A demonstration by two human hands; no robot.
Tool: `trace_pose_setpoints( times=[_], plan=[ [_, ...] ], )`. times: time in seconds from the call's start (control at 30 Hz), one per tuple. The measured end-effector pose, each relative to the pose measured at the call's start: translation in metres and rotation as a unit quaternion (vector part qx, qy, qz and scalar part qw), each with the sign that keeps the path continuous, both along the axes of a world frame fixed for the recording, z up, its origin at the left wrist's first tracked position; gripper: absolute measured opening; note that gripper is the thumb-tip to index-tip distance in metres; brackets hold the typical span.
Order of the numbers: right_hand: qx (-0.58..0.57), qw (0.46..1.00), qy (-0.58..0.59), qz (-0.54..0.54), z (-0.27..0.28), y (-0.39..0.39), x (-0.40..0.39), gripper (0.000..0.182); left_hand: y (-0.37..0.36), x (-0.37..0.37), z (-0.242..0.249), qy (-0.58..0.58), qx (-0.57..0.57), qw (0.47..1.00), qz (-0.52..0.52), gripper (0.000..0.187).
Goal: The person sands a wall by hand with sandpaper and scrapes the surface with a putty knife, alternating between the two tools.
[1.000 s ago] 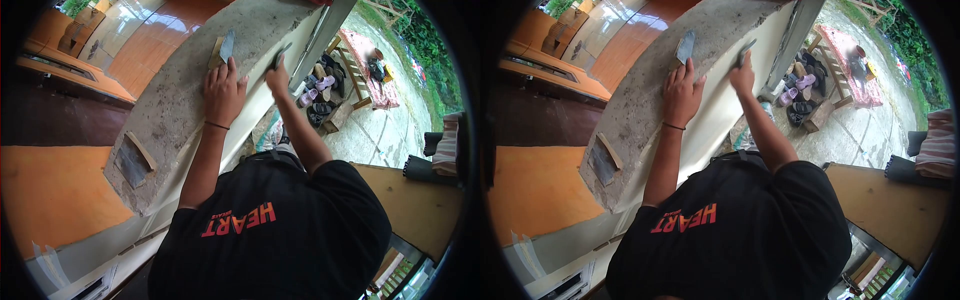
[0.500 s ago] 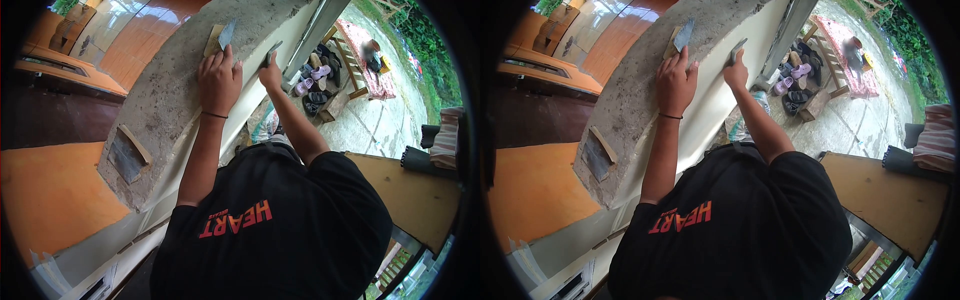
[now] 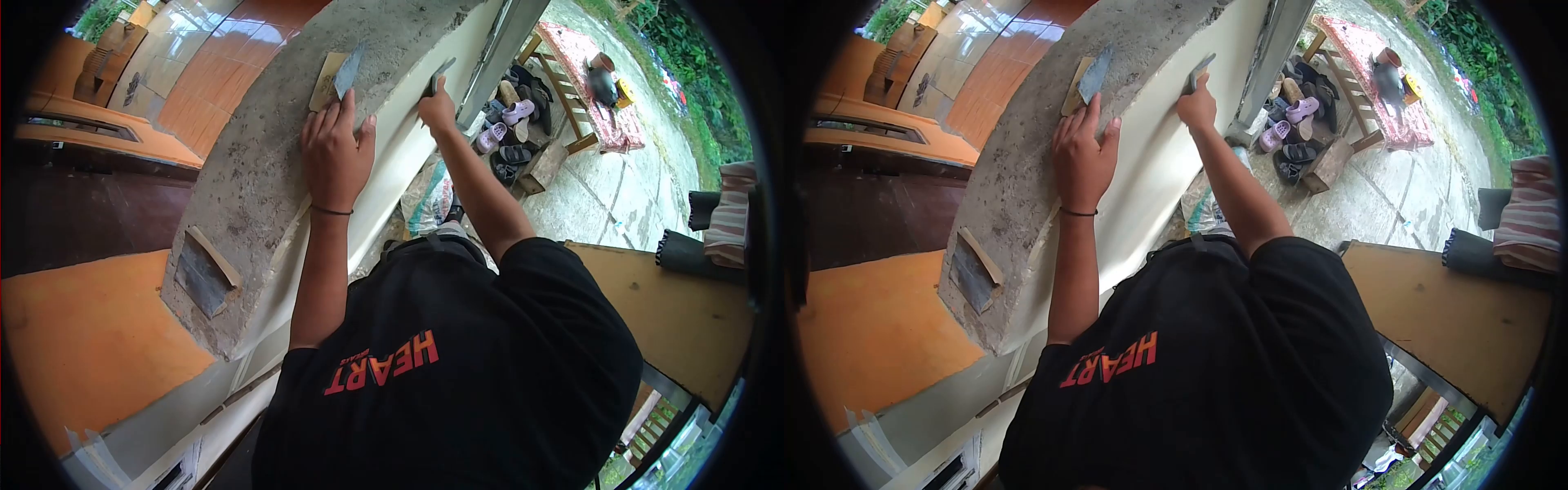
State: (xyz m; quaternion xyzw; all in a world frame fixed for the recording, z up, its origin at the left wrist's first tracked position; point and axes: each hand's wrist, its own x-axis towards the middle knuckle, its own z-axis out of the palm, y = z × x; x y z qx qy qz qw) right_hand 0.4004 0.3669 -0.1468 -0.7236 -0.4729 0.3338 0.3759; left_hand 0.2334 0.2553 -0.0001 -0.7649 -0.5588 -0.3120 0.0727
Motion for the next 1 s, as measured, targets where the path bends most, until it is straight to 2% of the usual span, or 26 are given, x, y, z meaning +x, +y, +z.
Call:
trace_pose_setpoints(
  times=[0.03, 0.07, 0.1, 0.13, 0.17, 0.23, 0.3, 0.37, 0.43, 0.5, 0.57, 0.63, 0.67, 0.77, 0.8, 0.83, 0.87, 0.9, 0.97, 1.0],
  plan=[
    [0.004, 1.0, 0.018, 0.007, 0.006, -0.011, -0.005, 0.074, 0.0, 0.0, 0.0, -0.001, 0.005, 1.0, 0.003, 0.041],
    [0.051, 0.998, -0.031, 0.005, 0.014, -0.035, -0.022, 0.071, 0.001, 0.0, 0.0, -0.002, 0.006, 1.0, 0.005, 0.041],
    [0.025, 0.999, -0.004, 0.029, 0.034, -0.063, -0.039, 0.071, 0.002, 0.0, 0.001, -0.016, 0.0, 1.0, 0.001, 0.04],
    [0.104, 0.992, 0.048, 0.061, 0.011, -0.084, -0.058, 0.075, 0.003, 0.0, 0.001, -0.031, -0.008, 0.999, -0.005, 0.04],
    [0.275, 0.958, -0.07, 0.046, -0.004, -0.102, -0.077, 0.077, 0.002, 0.001, 0.003, -0.031, -0.011, 0.999, -0.007, 0.04],
    [0.267, 0.961, -0.061, 0.043, -0.008, -0.096, -0.075, 0.075, 0.001, 0.004, 0.011, -0.023, -0.073, 0.997, 0.019, 0.038],
    [0.111, 0.994, 0.019, 0.003, -0.014, -0.048, -0.042, 0.073, 0.003, 0.003, 0.009, -0.02, -0.072, 0.997, 0.015, 0.037],
    [-0.012, 0.999, 0.021, -0.021, 0.008, -0.002, 0.002, 0.069, 0.004, 0.007, 0.009, -0.021, -0.066, 0.997, 0.015, 0.036],
    [0.008, 0.998, 0.038, -0.045, 0.0, 0.031, 0.029, 0.067, 0.003, 0.009, 0.01, 0.035, -0.064, 0.996, 0.05, 0.036],
    [0.028, 0.997, 0.049, -0.049, -0.003, 0.026, 0.022, 0.069, 0.003, 0.011, 0.012, 0.047, -0.073, 0.995, 0.058, 0.037],
    [0.005, 1.0, -0.004, 0.002, 0.0, -0.012, -0.003, 0.076, 0.006, 0.012, 0.013, 0.058, -0.083, 0.993, 0.065, 0.038],
    [-0.006, 0.997, 0.018, 0.069, -0.019, -0.056, -0.031, 0.079, 0.007, 0.012, 0.012, 0.057, -0.094, 0.991, 0.079, 0.041],
    [-0.042, 0.993, 0.039, 0.103, -0.01, -0.067, -0.033, 0.08, 0.008, 0.012, 0.011, 0.053, -0.107, 0.989, 0.084, 0.044],
    [-0.064, 0.995, 0.029, 0.067, -0.053, -0.014, -0.003, 0.08, 0.01, 0.018, 0.014, 0.087, -0.13, 0.982, 0.106, 0.046],
    [-0.106, 0.992, 0.049, 0.045, -0.049, 0.009, 0.018, 0.076, 0.011, 0.019, 0.014, 0.09, -0.142, 0.98, 0.109, 0.049],
    [-0.131, 0.983, 0.129, 0.022, -0.035, 0.025, 0.039, 0.071, 0.01, 0.021, 0.014, 0.094, -0.145, 0.98, 0.103, 0.049],
    [-0.129, 0.979, 0.158, 0.003, -0.04, 0.044, 0.048, 0.068, 0.012, 0.023, 0.016, 0.107, -0.155, 0.975, 0.115, 0.05],
    [-0.125, 0.974, 0.19, -0.016, -0.044, 0.061, 0.053, 0.066, 0.016, 0.025, 0.018, 0.121, -0.162, 0.971, 0.127, 0.052],
    [-0.046, 0.977, 0.208, -0.017, -0.034, 0.057, 0.048, 0.065, 0.021, 0.03, 0.017, 0.126, -0.172, 0.968, 0.136, 0.053],
    [-0.048, 0.975, 0.216, 0.013, 0.001, 0.042, 0.054, 0.065, 0.023, 0.032, 0.015, 0.149, -0.17, 0.961, 0.158, 0.053]
  ],
)
